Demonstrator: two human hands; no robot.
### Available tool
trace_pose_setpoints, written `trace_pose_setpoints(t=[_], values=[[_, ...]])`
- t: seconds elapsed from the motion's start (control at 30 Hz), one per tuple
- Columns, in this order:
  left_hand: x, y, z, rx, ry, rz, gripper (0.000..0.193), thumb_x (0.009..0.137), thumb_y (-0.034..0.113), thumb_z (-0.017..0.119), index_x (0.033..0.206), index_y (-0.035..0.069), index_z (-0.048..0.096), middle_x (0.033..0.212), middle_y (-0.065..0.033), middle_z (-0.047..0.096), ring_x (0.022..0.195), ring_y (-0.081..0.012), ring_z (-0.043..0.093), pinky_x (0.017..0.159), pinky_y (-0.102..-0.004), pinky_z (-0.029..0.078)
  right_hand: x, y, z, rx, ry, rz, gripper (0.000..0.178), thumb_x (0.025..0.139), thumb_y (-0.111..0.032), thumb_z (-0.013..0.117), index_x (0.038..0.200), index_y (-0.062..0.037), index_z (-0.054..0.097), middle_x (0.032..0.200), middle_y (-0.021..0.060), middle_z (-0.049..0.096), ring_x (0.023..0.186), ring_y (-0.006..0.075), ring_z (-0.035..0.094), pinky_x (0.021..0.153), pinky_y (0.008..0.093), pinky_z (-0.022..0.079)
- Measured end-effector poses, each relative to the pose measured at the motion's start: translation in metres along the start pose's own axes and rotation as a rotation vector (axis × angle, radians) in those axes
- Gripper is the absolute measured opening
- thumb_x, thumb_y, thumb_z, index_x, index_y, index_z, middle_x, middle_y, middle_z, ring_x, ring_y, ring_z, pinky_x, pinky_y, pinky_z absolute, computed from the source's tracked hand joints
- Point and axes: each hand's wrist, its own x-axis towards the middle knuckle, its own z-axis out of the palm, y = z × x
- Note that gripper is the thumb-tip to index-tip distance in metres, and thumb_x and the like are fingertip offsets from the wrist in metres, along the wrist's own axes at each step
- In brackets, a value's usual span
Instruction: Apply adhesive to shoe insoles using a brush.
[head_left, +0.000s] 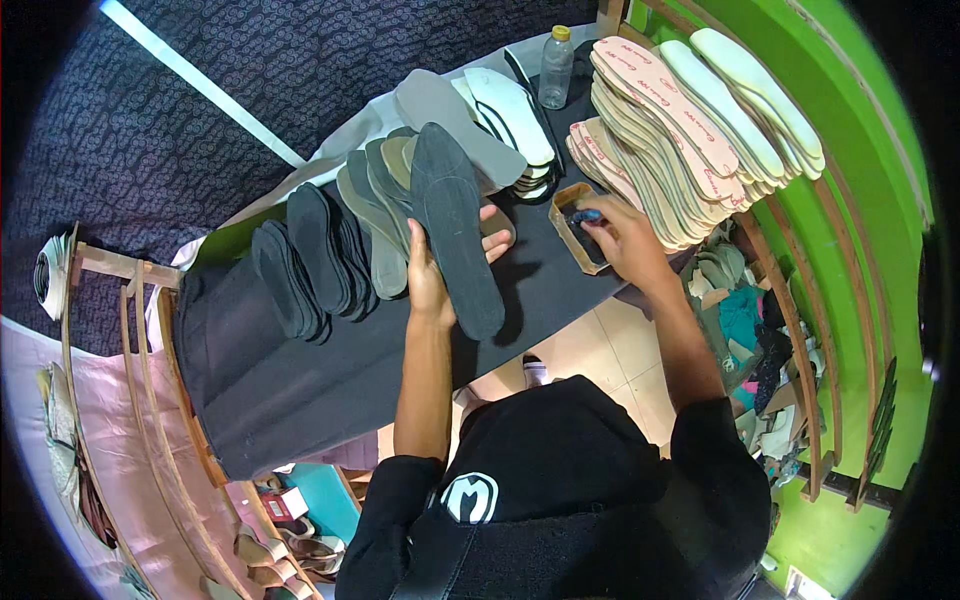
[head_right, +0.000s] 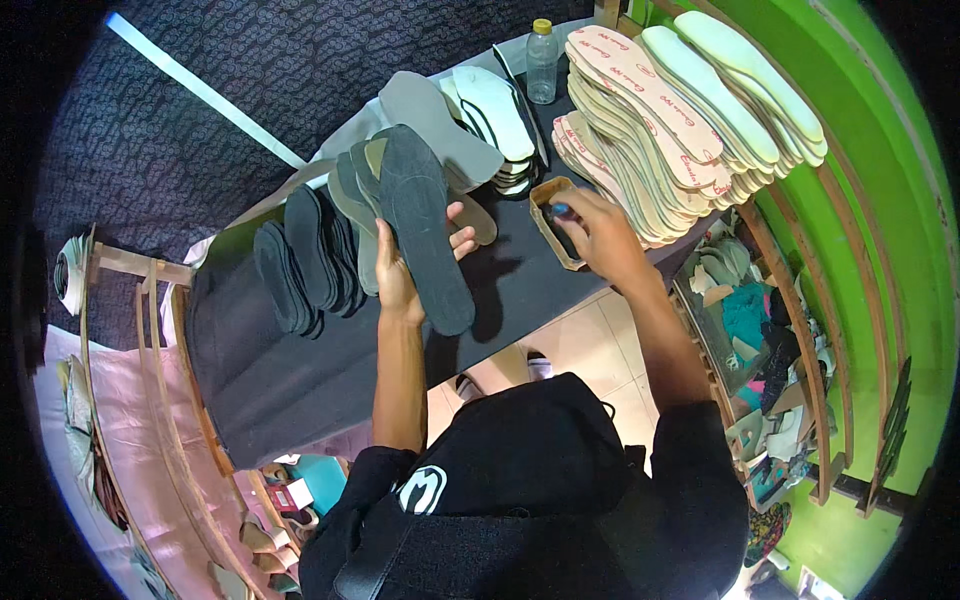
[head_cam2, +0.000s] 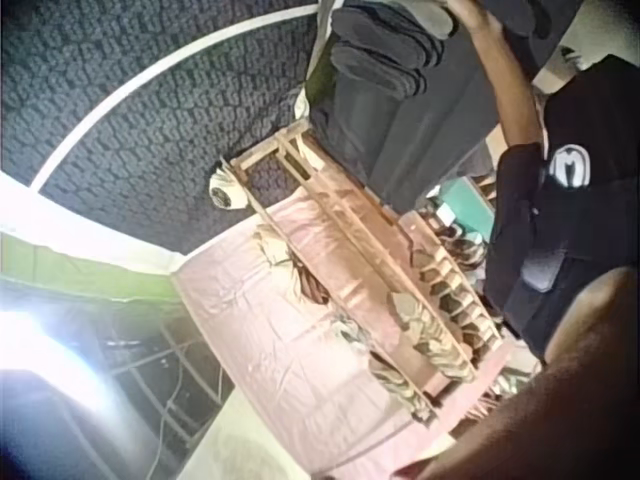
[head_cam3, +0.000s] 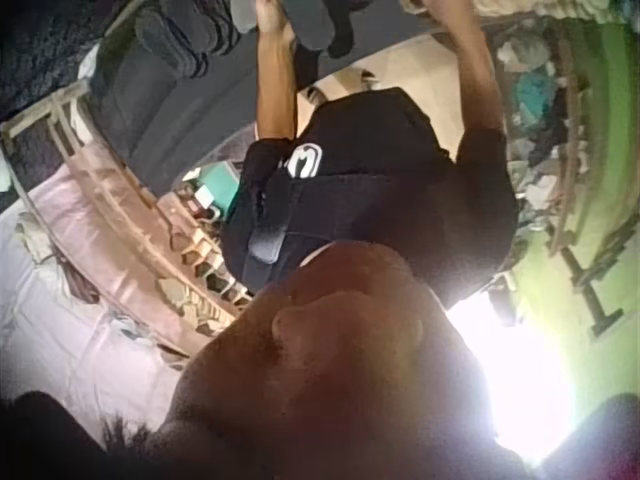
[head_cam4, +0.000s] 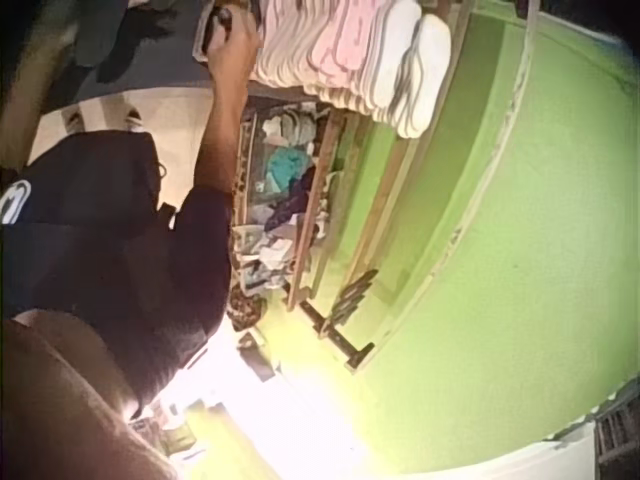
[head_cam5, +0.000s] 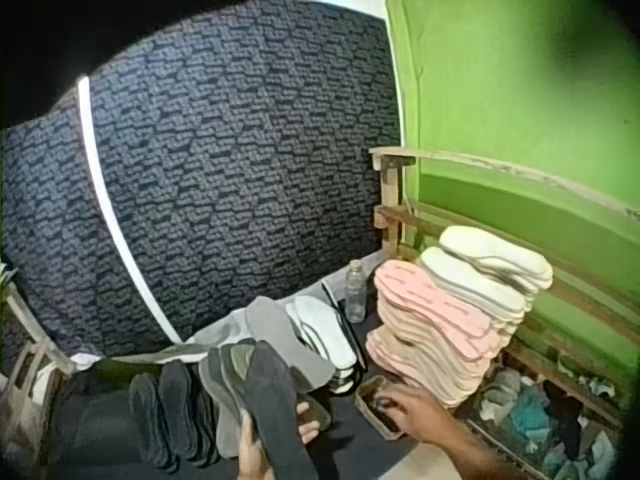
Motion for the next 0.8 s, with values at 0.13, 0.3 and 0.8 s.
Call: trace_pose_setpoints(t=[0.13,0.3,0.8], values=[[0.002,0.007,-0.004,0.025,0.002,0.033,0.079,0.101,0.061,0.017,0.141,-0.003,0.039,0.131,-0.0255,0.054,0.104,-0.0371,0.064,0.089,-0.0443,0.055,0.008,-0.006,-0.004,-0.113,-0.073,0.002,0.019,0.085,-0.002,0.066,0.102,0.0018,0.06,0.092,0.0189,0.064,0.079,0.0326,0.065,0.068,0.0377,0.05],[0.005,0.011,-0.006,0.008,0.01,0.023,0.073,0.103,0.055,0.017,0.143,-0.003,0.036,0.131,-0.027,0.054,0.105,-0.0357,0.063,0.09,-0.0428,0.055,-0.004,-0.015,-0.026,-0.124,-0.164,0.04,0.018,0.085,-0.005,0.066,0.1,0.0015,0.06,0.092,0.0186,0.064,0.076,0.0328,0.065,0.068,0.0376,0.051],[0.023,-0.004,0.006,0.06,0.003,-0.067,0.071,0.103,0.051,0.015,0.139,-0.004,0.042,0.129,-0.0253,0.058,0.106,-0.0335,0.064,0.092,-0.0419,0.052,-0.036,-0.009,-0.017,-0.175,0.115,-0.158,0.021,0.081,0.004,0.068,0.101,0.0033,0.062,0.095,0.0185,0.064,0.084,0.0316,0.065,0.075,0.0339,0.052]])
